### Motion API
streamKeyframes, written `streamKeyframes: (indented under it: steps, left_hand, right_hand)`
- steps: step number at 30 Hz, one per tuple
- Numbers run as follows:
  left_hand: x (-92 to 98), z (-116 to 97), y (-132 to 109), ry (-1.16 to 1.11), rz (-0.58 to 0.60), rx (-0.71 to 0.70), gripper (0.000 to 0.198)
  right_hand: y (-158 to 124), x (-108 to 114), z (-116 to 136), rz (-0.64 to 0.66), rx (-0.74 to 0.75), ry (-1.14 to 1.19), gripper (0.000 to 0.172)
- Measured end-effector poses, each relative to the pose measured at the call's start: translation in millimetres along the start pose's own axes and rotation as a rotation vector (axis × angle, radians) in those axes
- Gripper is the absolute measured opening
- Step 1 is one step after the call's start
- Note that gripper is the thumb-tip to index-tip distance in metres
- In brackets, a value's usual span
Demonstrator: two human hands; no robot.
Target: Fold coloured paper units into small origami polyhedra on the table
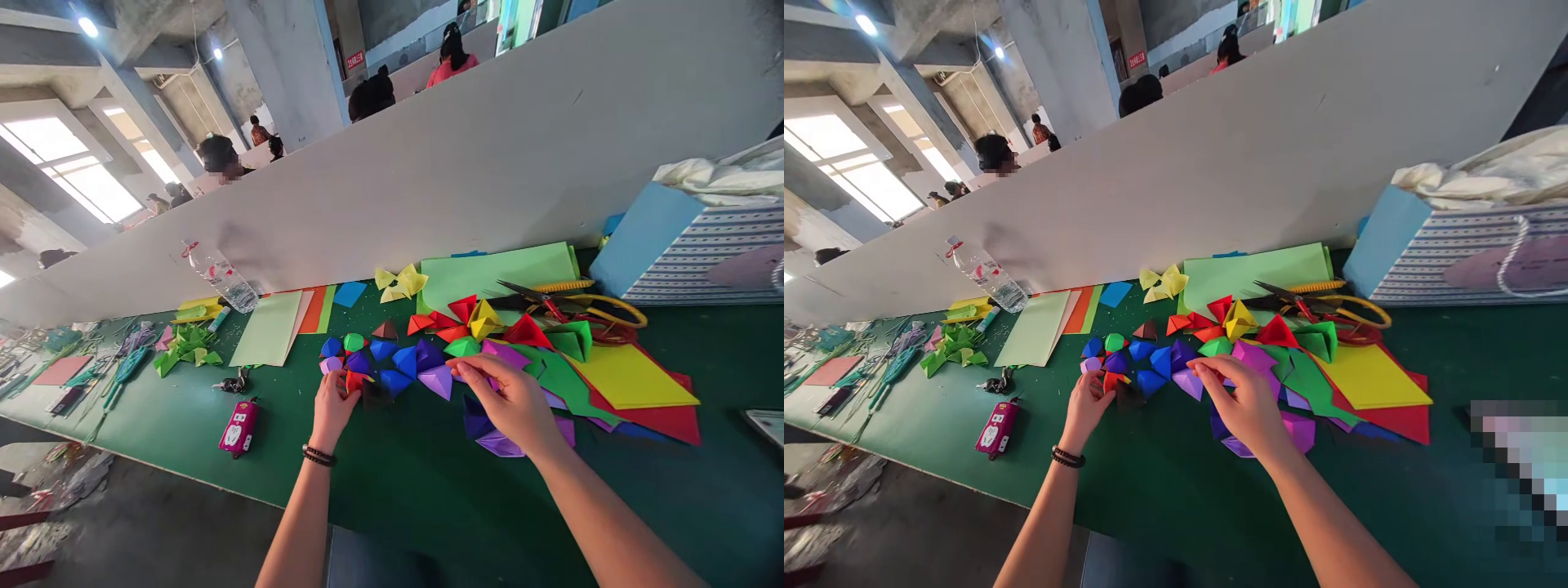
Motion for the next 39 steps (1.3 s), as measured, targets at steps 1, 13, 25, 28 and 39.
streamKeyframes:
  steps: [1, 13, 25, 28, 39]
  left_hand:
    - [-1.6, -1.2, 3.7, 0.006, -0.004, -0.016, 0.039]
    - [14.9, -11.5, -23.3, 0.044, -0.289, -0.373, 0.022]
    - [-27.6, -35.6, -24.4, 0.577, 0.018, -0.766, 0.028]
    - [-27.8, -39.3, -21.4, 0.583, -0.019, -0.801, 0.014]
    - [-31.1, -38.6, -37.2, 0.313, -0.010, -0.960, 0.009]
  right_hand:
    - [-0.2, 0.1, -0.3, 0.001, -0.009, -0.007, 0.030]
    - [-7.7, 27.7, 17.4, -0.281, 0.230, -0.213, 0.014]
    - [-88.7, 4.7, 20.7, -0.102, 0.278, -0.400, 0.015]
    - [-95.8, 30.3, 4.4, -0.198, 0.184, -0.574, 0.016]
    - [-101.2, 31.8, -39.9, 0.143, 0.100, -0.768, 0.020]
Point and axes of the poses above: each hand's wrist, its own y-axis towards the middle knuckle, its own x-axis out of the back of the hand, z = x × y, the point moved 3 cm from there along y, towards the middle knuckle, and after that the axes turned 3 degrees about x, right-handed, at the moved point
